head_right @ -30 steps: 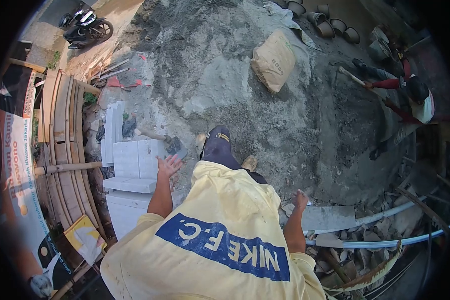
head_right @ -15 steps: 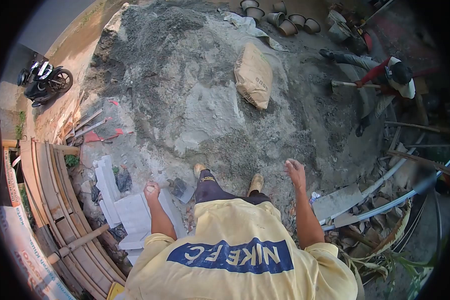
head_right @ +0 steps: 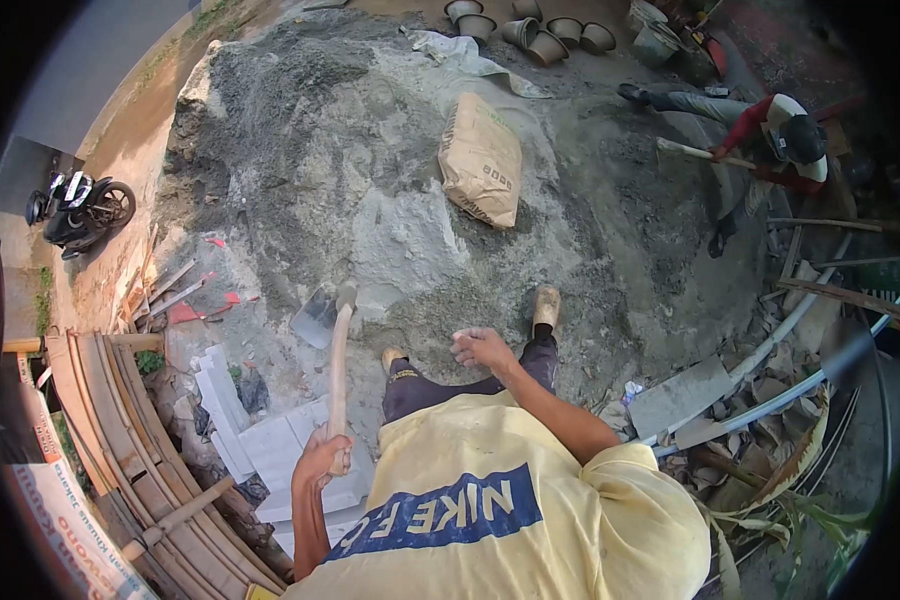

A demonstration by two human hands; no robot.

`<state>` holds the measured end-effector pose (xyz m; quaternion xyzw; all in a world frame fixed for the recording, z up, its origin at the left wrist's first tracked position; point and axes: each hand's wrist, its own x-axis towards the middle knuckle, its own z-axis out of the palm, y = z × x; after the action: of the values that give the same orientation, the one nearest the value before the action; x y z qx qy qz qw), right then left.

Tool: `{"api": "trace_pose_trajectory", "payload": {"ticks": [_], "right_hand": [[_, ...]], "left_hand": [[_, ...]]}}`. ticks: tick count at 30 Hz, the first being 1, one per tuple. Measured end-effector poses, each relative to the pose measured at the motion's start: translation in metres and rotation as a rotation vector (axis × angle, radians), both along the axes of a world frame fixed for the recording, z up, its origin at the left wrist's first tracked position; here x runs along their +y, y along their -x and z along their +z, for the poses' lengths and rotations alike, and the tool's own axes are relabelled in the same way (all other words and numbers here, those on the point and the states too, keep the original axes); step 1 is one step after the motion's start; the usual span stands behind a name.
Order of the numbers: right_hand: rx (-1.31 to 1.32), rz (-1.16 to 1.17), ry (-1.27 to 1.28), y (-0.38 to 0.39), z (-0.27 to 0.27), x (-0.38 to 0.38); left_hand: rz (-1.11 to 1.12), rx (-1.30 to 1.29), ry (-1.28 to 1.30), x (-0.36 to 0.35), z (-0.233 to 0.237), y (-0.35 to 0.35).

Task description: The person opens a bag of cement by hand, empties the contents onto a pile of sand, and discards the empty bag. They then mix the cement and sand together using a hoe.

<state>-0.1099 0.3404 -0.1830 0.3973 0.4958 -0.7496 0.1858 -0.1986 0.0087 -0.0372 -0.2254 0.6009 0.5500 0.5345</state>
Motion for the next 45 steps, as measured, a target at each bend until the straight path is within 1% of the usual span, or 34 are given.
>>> {"api": "trace_pose_trajectory", "payload": {"ticks": [1, 2, 4, 5, 7, 8, 9, 10, 11, 12, 14, 15, 16, 17, 18, 19, 20, 21, 22, 23, 24, 25, 26, 28, 30, 31, 32, 34, 36, 38, 40, 42, 44, 45], "right_hand": [[0.019, 0.029, 0.026, 0.012, -0.002, 0.007], [0.039, 0.062, 0.053, 0.022, -0.002, 0.017], [0.06, 0.056, 0.236, 0.039, 0.01, 0.044], [0.048, 0.012, 0.37, 0.046, 0.003, 0.056], [-0.015, -0.087, 0.605, 0.064, 0.003, 0.094], [-0.066, -0.178, 0.712, 0.067, 0.009, 0.106], [-0.071, -0.166, 0.741, 0.066, 0.007, 0.116], [0.073, -0.258, 0.722, 0.07, 0.006, 0.134], [0.225, -0.36, 0.689, 0.075, 0.006, 0.157], [0.25, -0.378, 0.688, 0.08, 0.003, 0.18], [0.007, -0.752, 0.597, 0.075, -0.015, 0.217], [0.021, -0.789, 0.639, 0.061, -0.046, 0.241], [0.032, -0.822, 0.679, 0.047, -0.046, 0.261], [-0.054, -0.877, 0.643, 0.029, -0.045, 0.269], [-0.06, -0.952, 0.649, 0.013, -0.052, 0.273], [-0.059, -1.02, 0.655, 0.001, -0.062, 0.28], [-0.06, -1.019, 0.664, -0.012, -0.066, 0.286], [0.006, -1.081, 0.69, -0.027, -0.07, 0.291], [0.07, -1.146, 0.711, -0.037, -0.067, 0.291], [0.064, -1.154, 0.713, -0.046, -0.064, 0.29], [0.088, -1.258, 0.587, -0.051, -0.041, 0.294], [0.113, -1.356, 0.457, -0.053, -0.019, 0.298], [0.114, -1.362, 0.455, -0.055, -0.007, 0.301], [0.202, -1.535, 0.253, -0.058, 0.011, 0.305], [0.266, -1.607, 0.052, -0.058, 0.037, 0.306], [0.327, -1.618, -0.022, -0.061, 0.047, 0.306], [0.389, -1.622, -0.098, -0.063, 0.056, 0.306], [0.55, -1.672, -0.347, -0.056, 0.081, 0.305], [0.698, -1.654, -0.573, -0.045, 0.108, 0.304], [0.966, -1.471, -0.827, -0.03, 0.13, 0.306], [1.045, -1.325, -1.052, -0.019, 0.148, 0.316], [1.108, -1.328, -1.06, 0.009, 0.171, 0.322], [1.172, -1.347, -1.067, 0.033, 0.167, 0.332], [1.2, -1.255, -0.994, 0.039, 0.16, 0.344]], "left_hand": [[-0.127, 0.108, 0.016, 0.021, 0.021, -0.002], [-0.119, 0.108, 0.028, 0.042, 0.043, -0.005], [-0.273, 0.138, 0.017, 0.089, 0.072, -0.018], [-0.239, 0.133, 0.038, 0.112, 0.075, -0.027], [-0.401, 0.254, -0.021, 0.158, 0.083, -0.045], [-0.372, 0.242, 0.019, 0.179, 0.092, -0.054], [-0.486, 0.291, 0.005, 0.205, 0.099, -0.057], [-0.618, 0.353, -0.026, 0.23, 0.103, -0.057], [-0.663, 0.371, 0.013, 0.249, 0.102, -0.06], [-0.688, 0.389, 0.013, 0.27, 0.104, -0.058], [-0.889, 0.473, -0.012, 0.305, 0.105, -0.059], [-1.009, 0.579, 0.005, 0.314, 0.097, -0.062], [-1.03, 0.569, -0.001, 0.321, 0.088, -0.061], [-1.124, 0.583, -0.006, 0.325, 0.08, -0.059], [-1.212, 0.607, -0.008, 0.328, 0.071, -0.054], [-1.214, 0.618, -0.002, 0.328, 0.06, -0.05], [-1.309, 0.75, 0.092, 0.323, 0.05, -0.05], [-1.404, 0.876, 0.184, 0.318, 0.04, -0.05], [-1.412, 0.867, 0.185, 0.314, 0.026, -0.048], [-1.458, 0.944, 0.268, 0.31, 0.012, -0.046], [-1.498, 1.027, 0.35, 0.307, -0.003, -0.042], [-1.5, 1.028, 0.345, 0.307, -0.017, -0.037], [-1.478, 1.098, 0.369, 0.309, -0.03, -0.031], [-1.459, 1.168, 0.385, 0.313, -0.056, -0.018], [-1.365, 1.284, 0.295, 0.325, -0.086, 0.001], [-1.366, 1.29, 0.284, 0.332, -0.105, 0.011], [-1.317, 1.37, 0.164, 0.34, -0.125, 0.02], [-1.189, 1.49, -0.066, 0.365, -0.161, 0.038], [-1.052, 1.533, -0.25, 0.406, -0.187, 0.054], [-0.927, 1.561, -0.413, 0.452, -0.198, 0.068], [-0.848, 1.581, -0.551, 0.494, -0.207, 0.084], [-0.813, 1.571, -0.594, 0.523, -0.203, 0.104], [-0.652, 1.644, -0.675, 0.537, -0.198, 0.128], [-0.642, 1.646, -0.676, 0.533, -0.206, 0.139]]}}
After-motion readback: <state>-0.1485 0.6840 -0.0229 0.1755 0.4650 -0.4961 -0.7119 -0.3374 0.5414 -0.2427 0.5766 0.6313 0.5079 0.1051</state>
